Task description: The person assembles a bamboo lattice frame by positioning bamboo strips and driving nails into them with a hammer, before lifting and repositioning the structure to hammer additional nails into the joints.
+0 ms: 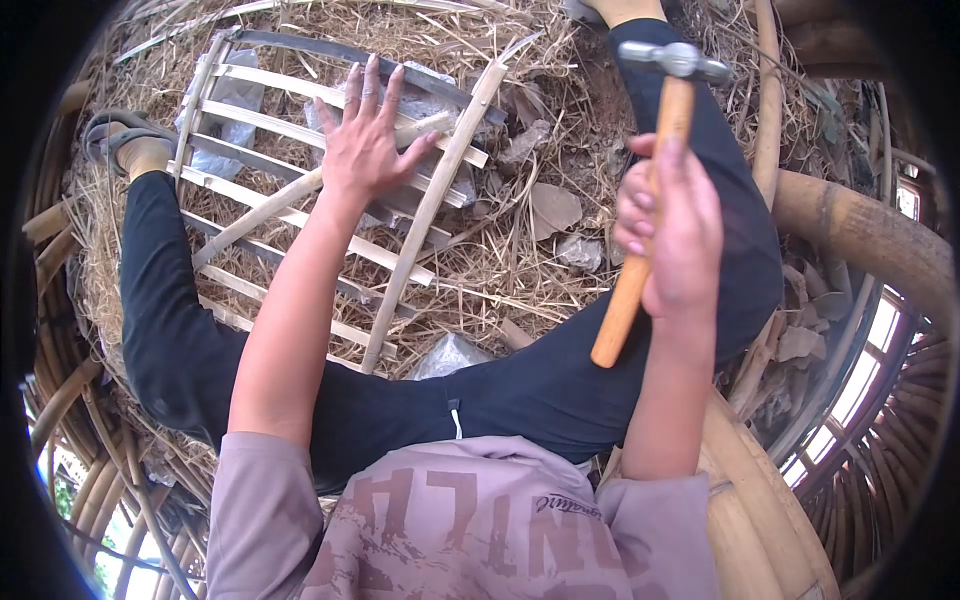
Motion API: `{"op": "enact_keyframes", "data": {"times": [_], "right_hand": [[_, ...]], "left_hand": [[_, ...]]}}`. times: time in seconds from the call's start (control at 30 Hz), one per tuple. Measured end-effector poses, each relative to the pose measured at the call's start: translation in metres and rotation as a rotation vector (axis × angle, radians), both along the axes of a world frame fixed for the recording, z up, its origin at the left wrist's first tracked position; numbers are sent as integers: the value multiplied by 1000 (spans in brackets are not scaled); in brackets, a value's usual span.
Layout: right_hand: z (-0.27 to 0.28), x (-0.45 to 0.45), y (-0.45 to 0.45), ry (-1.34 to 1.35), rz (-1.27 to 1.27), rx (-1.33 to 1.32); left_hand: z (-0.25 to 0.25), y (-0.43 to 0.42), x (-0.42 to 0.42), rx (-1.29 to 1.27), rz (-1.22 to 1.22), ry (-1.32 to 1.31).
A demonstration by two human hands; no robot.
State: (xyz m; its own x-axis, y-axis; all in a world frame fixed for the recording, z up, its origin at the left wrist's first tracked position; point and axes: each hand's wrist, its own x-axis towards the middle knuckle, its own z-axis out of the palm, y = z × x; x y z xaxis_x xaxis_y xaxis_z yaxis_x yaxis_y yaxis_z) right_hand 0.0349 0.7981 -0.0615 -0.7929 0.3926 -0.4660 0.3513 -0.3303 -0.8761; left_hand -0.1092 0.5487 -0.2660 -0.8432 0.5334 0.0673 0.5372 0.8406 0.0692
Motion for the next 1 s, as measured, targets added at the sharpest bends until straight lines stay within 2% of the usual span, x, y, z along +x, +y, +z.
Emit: {"op": "enact_keyframes", "data": {"times": [0.07,0.2,0.33,0.5,0.6,0.63,0.7,0.83,1.0], "right_hand": [[-6,1,-24,-29,35,43],[-37,11,-76,-100,152,-68],[-73,15,-119,-196,201,-12],[-80,2,-129,-199,12,-202],[-87,2,-117,-134,-2,-245],[-88,0,-116,-115,-14,-254],[-82,1,-113,-175,79,-127],[-91,14,-116,-222,191,76],[-111,20,-124,-202,225,257]], "left_hand": [[0,1,-1,-5,-4,-15],[-1,-2,-3,69,-23,-46],[3,-5,-3,76,-37,-88],[7,-5,-5,56,-34,-161],[16,-14,-11,94,-117,-158],[14,-15,-16,34,-96,-63],[9,-17,-28,-82,-55,124],[-4,-22,-24,128,4,-12],[-5,-17,-19,105,55,-9]]}}
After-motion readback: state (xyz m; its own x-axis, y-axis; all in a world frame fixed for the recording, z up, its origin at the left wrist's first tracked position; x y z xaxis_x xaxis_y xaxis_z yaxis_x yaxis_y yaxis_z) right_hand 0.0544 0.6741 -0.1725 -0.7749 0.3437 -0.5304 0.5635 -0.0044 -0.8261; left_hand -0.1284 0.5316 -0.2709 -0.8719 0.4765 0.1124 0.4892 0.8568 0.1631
